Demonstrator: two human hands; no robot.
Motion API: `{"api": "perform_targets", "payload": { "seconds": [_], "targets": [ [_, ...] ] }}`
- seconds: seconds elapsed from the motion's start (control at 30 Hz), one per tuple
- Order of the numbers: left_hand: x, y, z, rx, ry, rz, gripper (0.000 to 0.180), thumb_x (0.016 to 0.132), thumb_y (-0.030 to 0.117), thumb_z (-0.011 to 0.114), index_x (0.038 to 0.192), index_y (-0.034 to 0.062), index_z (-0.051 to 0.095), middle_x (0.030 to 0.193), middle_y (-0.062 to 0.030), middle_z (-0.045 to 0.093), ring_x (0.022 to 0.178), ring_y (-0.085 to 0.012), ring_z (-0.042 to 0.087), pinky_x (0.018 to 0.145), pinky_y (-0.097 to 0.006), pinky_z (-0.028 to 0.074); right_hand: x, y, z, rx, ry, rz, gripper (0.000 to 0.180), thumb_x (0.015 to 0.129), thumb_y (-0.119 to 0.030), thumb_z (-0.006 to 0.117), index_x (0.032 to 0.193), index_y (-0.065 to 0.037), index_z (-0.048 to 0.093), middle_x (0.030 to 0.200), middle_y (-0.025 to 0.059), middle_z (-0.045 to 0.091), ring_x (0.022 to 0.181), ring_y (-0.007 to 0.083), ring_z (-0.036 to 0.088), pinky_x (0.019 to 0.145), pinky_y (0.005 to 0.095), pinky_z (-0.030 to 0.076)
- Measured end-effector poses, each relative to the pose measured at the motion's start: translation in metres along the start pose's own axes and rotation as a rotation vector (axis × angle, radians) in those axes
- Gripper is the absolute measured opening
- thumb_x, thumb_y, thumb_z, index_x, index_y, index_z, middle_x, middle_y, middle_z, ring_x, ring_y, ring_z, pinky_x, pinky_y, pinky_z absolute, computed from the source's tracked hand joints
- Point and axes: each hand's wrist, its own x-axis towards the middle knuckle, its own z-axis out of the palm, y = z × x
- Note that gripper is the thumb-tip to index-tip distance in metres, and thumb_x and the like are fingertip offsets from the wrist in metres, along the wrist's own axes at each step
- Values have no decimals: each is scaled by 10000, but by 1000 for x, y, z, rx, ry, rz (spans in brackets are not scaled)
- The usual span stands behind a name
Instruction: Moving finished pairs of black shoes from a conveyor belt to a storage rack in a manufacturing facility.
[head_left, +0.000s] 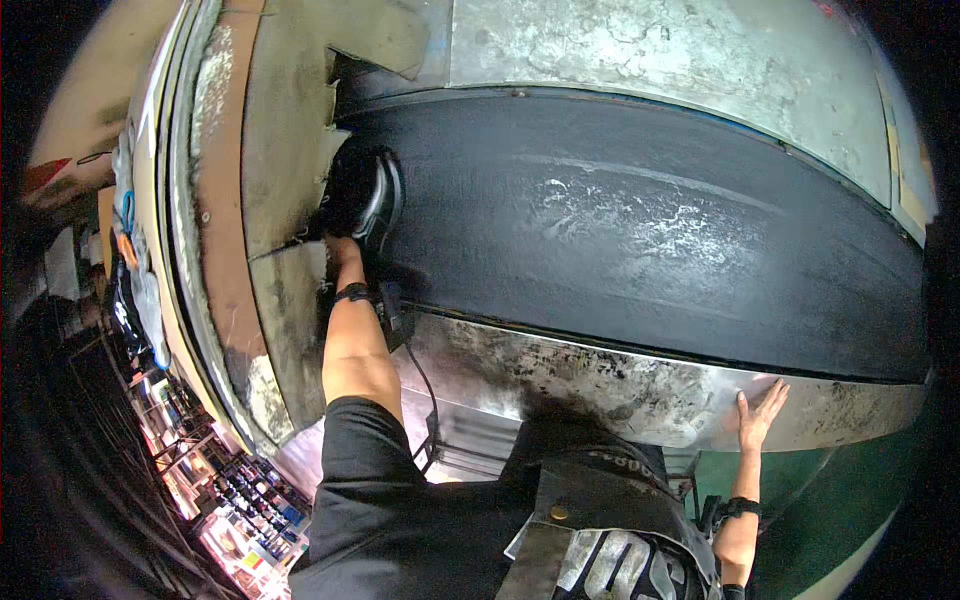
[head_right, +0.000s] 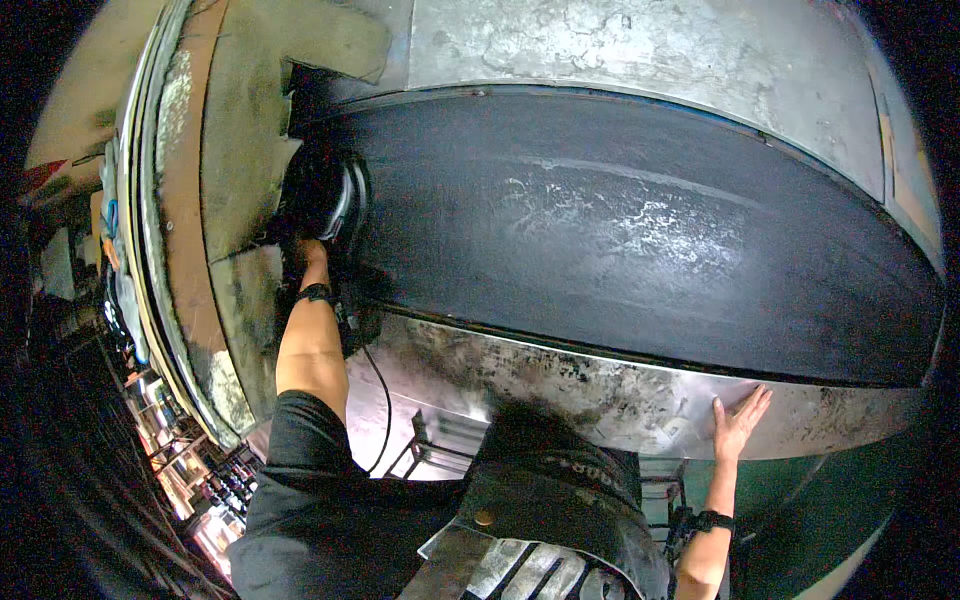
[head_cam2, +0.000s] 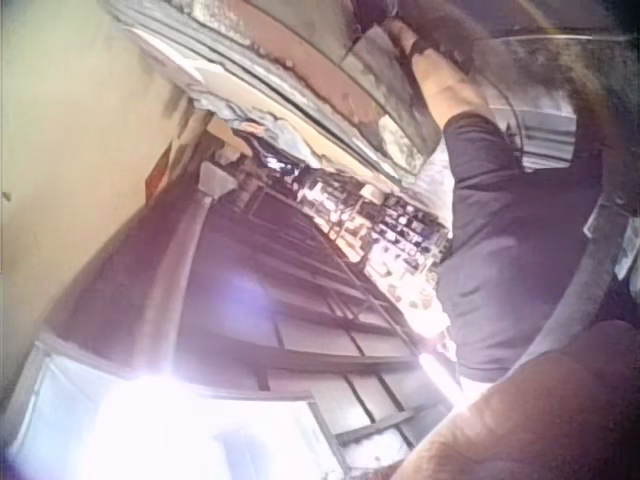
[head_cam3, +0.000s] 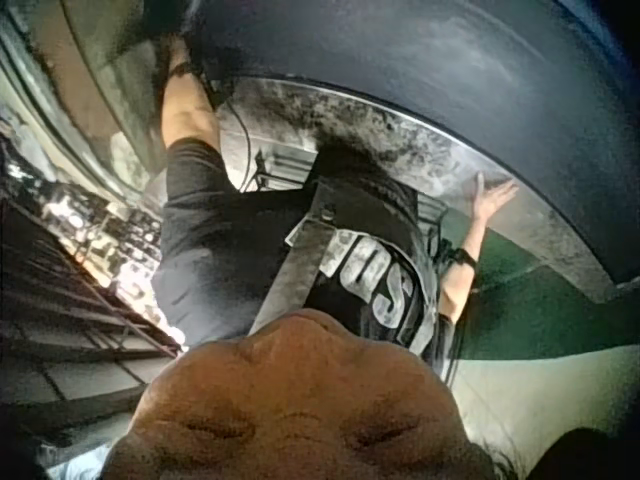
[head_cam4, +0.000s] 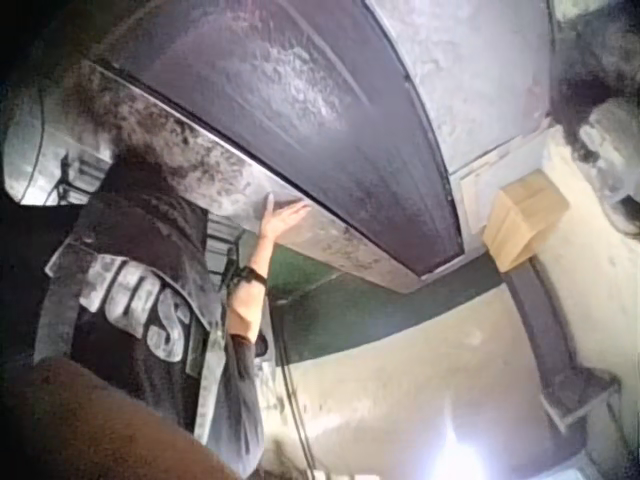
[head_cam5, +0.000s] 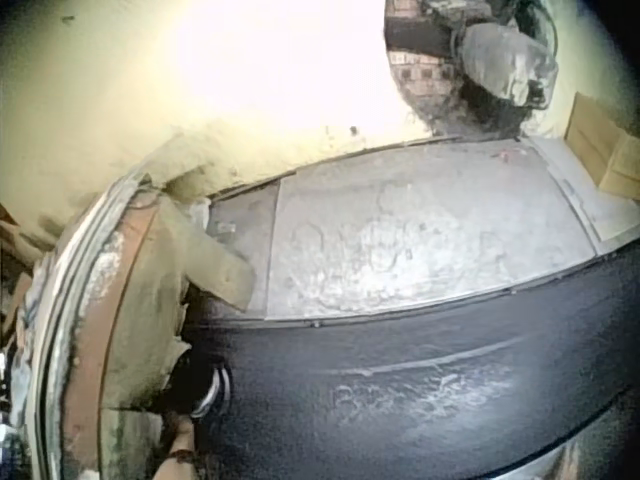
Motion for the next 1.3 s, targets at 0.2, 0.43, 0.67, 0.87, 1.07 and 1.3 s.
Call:
{"api": "perform_targets", "payload": {
  "seconds": [0.2, 0.43, 0.67, 0.87, 1.07, 1.3],
  "targets": [
    [-1, 2, -1, -172, -20, 74, 429, 868, 220, 500, 1245, 15, 504, 1269, -189, 520, 1160, -327, 493, 975, -399, 390, 0, 7, 5, -2, 20, -52, 986, 768, -475, 667, 1453, -29, 116, 1497, 250, 71, 1381, 419, 81, 1121, 486, 120],
    [-4, 7, -5, -412, -30, 112, 460, 827, 176, 562, 1244, -5, 494, 1252, -189, 530, 1144, -320, 494, 971, -391, 379, 0, 9, 6, -33, -6, -27, 1020, 763, -555, 639, 1457, -39, 99, 1501, 239, 57, 1377, 425, 84, 1116, 485, 149],
    [-39, 10, 0, -861, -127, 143, 497, 777, 113, 630, 1233, -26, 492, 1167, -165, 579, 1034, -275, 553, 874, -383, 435, 7, 18, 14, -60, 18, -61, 1024, 762, -565, 633, 1462, -61, 80, 1496, 251, 54, 1367, 450, 91, 1105, 510, 177],
    [-146, 20, 12, -1205, -648, 215, 287, 796, 115, 641, 1070, 41, 599, 926, -50, 594, 753, -168, 545, 579, -304, 447, 14, 16, 16, -125, -45, 17, 1078, 735, -602, 634, 1466, -72, 45, 1501, 245, 33, 1364, 459, 90, 1097, 523, 189],
    [-312, -9, -21, -1114, -978, 658, 246, 822, 23, 577, 1064, 47, 614, 807, 55, 562, 608, -34, 444, 519, -190, 337, 4, -19, -2, -127, -146, 140, 1066, 748, -652, 575, 1459, -45, 62, 1485, 286, 51, 1362, 474, 65, 1108, 518, 141],
    [-430, -72, 2, -1239, -1215, 787, 505, 699, -166, 473, 1176, -34, 569, 1126, -40, 610, 984, -102, 565, 789, -205, 437, 24, 10, 0, 11, -217, 86, 1029, 727, -444, 698, 1472, -145, 55, 1507, 236, 5, 1380, 444, 12, 1058, 571, 235]
  ]
}}
